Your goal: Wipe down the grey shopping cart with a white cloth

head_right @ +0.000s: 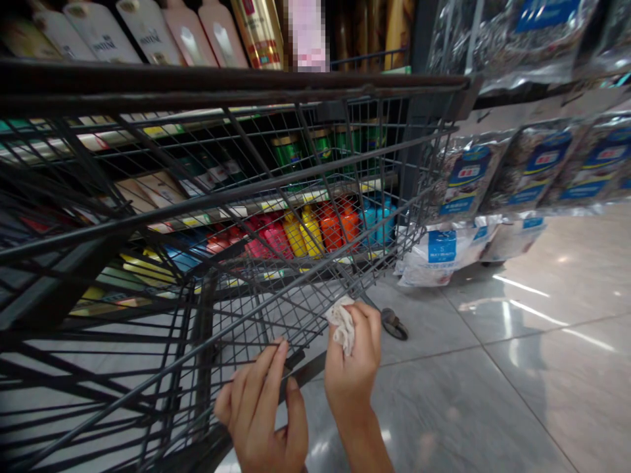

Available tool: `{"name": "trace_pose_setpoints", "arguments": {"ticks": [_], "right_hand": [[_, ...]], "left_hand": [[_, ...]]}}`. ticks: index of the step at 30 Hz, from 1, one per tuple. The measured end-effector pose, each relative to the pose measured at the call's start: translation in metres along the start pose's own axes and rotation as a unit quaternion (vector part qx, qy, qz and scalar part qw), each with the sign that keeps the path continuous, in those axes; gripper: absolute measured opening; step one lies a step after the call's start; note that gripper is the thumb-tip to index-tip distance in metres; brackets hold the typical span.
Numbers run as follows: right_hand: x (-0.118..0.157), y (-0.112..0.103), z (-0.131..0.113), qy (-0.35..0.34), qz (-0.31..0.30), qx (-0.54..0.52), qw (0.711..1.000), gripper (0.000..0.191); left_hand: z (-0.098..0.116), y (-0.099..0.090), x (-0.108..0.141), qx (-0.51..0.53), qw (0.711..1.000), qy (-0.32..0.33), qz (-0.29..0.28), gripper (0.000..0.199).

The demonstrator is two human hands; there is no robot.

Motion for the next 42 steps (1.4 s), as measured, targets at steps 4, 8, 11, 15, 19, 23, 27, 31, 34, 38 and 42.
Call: {"name": "trace_pose_setpoints", "arguments": {"ticks": [4, 8, 11, 15, 19, 23, 27, 31, 34, 38, 42], "right_hand": [[0.001, 0.005, 0.008, -0.012, -0.005, 0.007, 1.000, 0.020], [0.006, 0.002, 0.012, -0.022, -0.003, 0.016, 1.000, 0.020], [0.010, 0.000, 0.013, -0.029, 0.009, 0.024, 0.999, 0.021], [0.014, -0.001, 0.016, -0.034, 0.008, 0.026, 0.999, 0.021], [0.017, -0.001, 0.015, -0.013, 0.023, 0.032, 0.999, 0.016], [0.018, 0.000, 0.014, 0.007, 0.026, 0.024, 0.999, 0.014], [0.022, -0.005, 0.024, 0.043, 0.024, 0.021, 0.999, 0.012], [0.016, -0.018, 0.029, 0.099, 0.068, 0.022, 0.993, 0.012], [0.000, -0.020, 0.018, 0.077, 0.111, -0.007, 0.991, 0.014], [-0.015, -0.005, 0.012, 0.042, 0.070, -0.019, 0.996, 0.018], [-0.012, 0.003, 0.022, -0.021, 0.027, 0.064, 0.997, 0.021]], "left_hand": [[0.000, 0.000, 0.000, 0.003, 1.000, 0.000, -0.003, 0.041], [-0.001, 0.000, 0.001, -0.007, 1.000, 0.002, -0.002, 0.042], [-0.001, 0.001, 0.001, -0.009, 1.000, 0.002, -0.001, 0.047], [-0.001, 0.001, 0.001, -0.005, 1.000, 0.001, 0.002, 0.048], [-0.001, 0.001, 0.001, -0.001, 1.000, -0.001, 0.005, 0.051], [-0.001, 0.000, 0.001, -0.001, 1.000, 0.003, 0.000, 0.049], [0.000, 0.000, 0.000, -0.006, 1.000, 0.005, -0.004, 0.047], [0.000, -0.001, -0.001, 0.005, 1.000, 0.005, -0.004, 0.049], [-0.001, -0.001, -0.001, 0.008, 1.000, 0.004, -0.007, 0.049], [0.000, 0.000, -0.001, 0.001, 1.000, 0.009, -0.009, 0.046], [0.000, 0.000, 0.000, 0.000, 1.000, 0.002, -0.007, 0.047]]}}
Point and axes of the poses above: each hand's wrist, its own x-axis away from the middle knuckle, its own y-axis out of the palm, z = x × y, the point moved 4 cm from there along -x, towards the middle knuckle, and after that the axes turned 11 degrees about -x, right-handed, at the moved point
